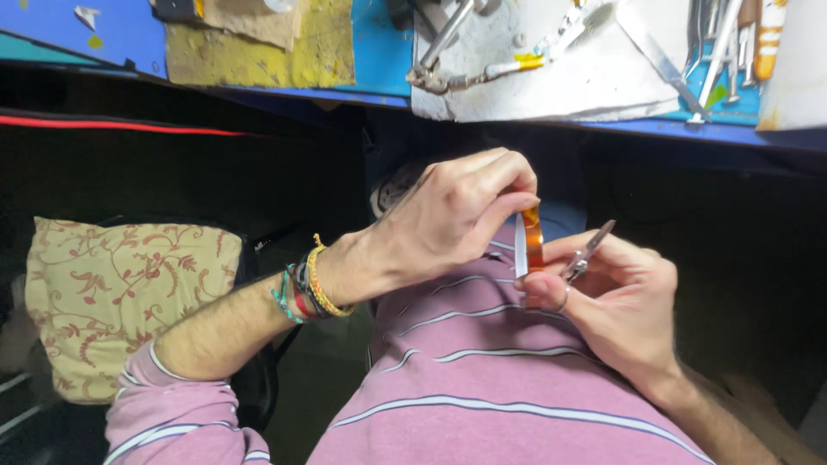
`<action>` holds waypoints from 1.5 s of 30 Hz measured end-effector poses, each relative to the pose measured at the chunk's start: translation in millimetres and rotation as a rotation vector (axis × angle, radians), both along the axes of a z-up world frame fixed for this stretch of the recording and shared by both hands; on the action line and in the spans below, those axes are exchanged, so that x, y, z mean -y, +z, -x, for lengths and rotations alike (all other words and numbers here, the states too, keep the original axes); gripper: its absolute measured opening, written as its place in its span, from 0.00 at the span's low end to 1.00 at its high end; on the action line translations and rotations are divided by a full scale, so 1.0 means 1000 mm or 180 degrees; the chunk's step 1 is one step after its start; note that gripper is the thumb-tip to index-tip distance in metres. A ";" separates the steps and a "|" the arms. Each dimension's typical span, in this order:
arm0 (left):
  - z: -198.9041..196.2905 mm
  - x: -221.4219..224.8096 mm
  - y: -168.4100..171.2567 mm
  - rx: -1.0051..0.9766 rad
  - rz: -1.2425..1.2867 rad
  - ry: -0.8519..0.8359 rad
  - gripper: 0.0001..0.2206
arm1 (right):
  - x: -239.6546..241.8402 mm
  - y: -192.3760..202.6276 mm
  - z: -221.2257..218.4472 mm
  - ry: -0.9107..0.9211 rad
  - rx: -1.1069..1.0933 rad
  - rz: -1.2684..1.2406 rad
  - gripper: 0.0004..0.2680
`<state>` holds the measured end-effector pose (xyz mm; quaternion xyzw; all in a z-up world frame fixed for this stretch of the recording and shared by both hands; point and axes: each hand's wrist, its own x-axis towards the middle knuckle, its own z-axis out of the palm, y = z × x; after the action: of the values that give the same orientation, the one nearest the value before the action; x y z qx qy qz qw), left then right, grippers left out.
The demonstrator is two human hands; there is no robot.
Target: Repairing a small circuit board using a heat gun and tweezers at a repair bench
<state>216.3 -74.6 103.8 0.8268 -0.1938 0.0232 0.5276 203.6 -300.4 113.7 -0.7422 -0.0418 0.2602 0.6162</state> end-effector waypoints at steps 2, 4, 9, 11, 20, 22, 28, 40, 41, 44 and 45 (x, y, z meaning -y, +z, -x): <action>0.010 0.002 -0.009 -0.0410 0.0185 -0.0077 0.06 | 0.001 -0.006 0.008 -0.0076 -0.0469 -0.0133 0.10; 0.025 0.006 -0.018 -0.0952 0.0108 -0.0349 0.07 | 0.002 -0.008 0.014 0.0361 -0.1345 -0.0491 0.09; 0.024 -0.004 0.000 -0.0902 -0.0093 -0.0543 0.07 | 0.034 -0.008 -0.015 0.1479 -0.0899 -0.0112 0.11; 0.024 -0.005 0.008 -0.0869 -0.0121 -0.0627 0.07 | 0.048 -0.003 -0.044 0.2087 -0.0362 0.0309 0.13; 0.019 0.000 0.021 -0.0422 -0.0361 -0.0886 0.05 | 0.046 0.001 -0.117 0.4005 0.0138 0.1449 0.14; 0.017 0.002 0.022 -0.0413 -0.0335 -0.0896 0.05 | 0.035 0.006 -0.120 0.4124 -0.0216 0.2106 0.12; 0.014 0.004 0.018 -0.0372 -0.0171 -0.1010 0.05 | 0.022 0.011 -0.118 0.4173 -0.0595 0.2115 0.09; 0.012 0.005 0.017 -0.0291 -0.0001 -0.1057 0.05 | 0.019 0.000 -0.120 0.4295 -0.0628 0.1423 0.19; 0.013 0.005 0.017 -0.0290 -0.0001 -0.1051 0.05 | 0.021 -0.001 -0.120 0.4300 -0.0627 0.1425 0.19; 0.015 0.004 0.017 -0.0296 -0.0014 -0.1022 0.06 | 0.024 -0.004 -0.119 0.4225 -0.0820 0.1166 0.20; 0.015 0.003 0.017 -0.0309 -0.0014 -0.1018 0.06 | 0.023 -0.003 -0.119 0.4262 -0.0758 0.1074 0.17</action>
<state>201.5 -78.1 120.7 0.7867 -0.2973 -0.1014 0.5315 322.4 -323.9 110.3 -0.6088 -0.3813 0.6663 0.2001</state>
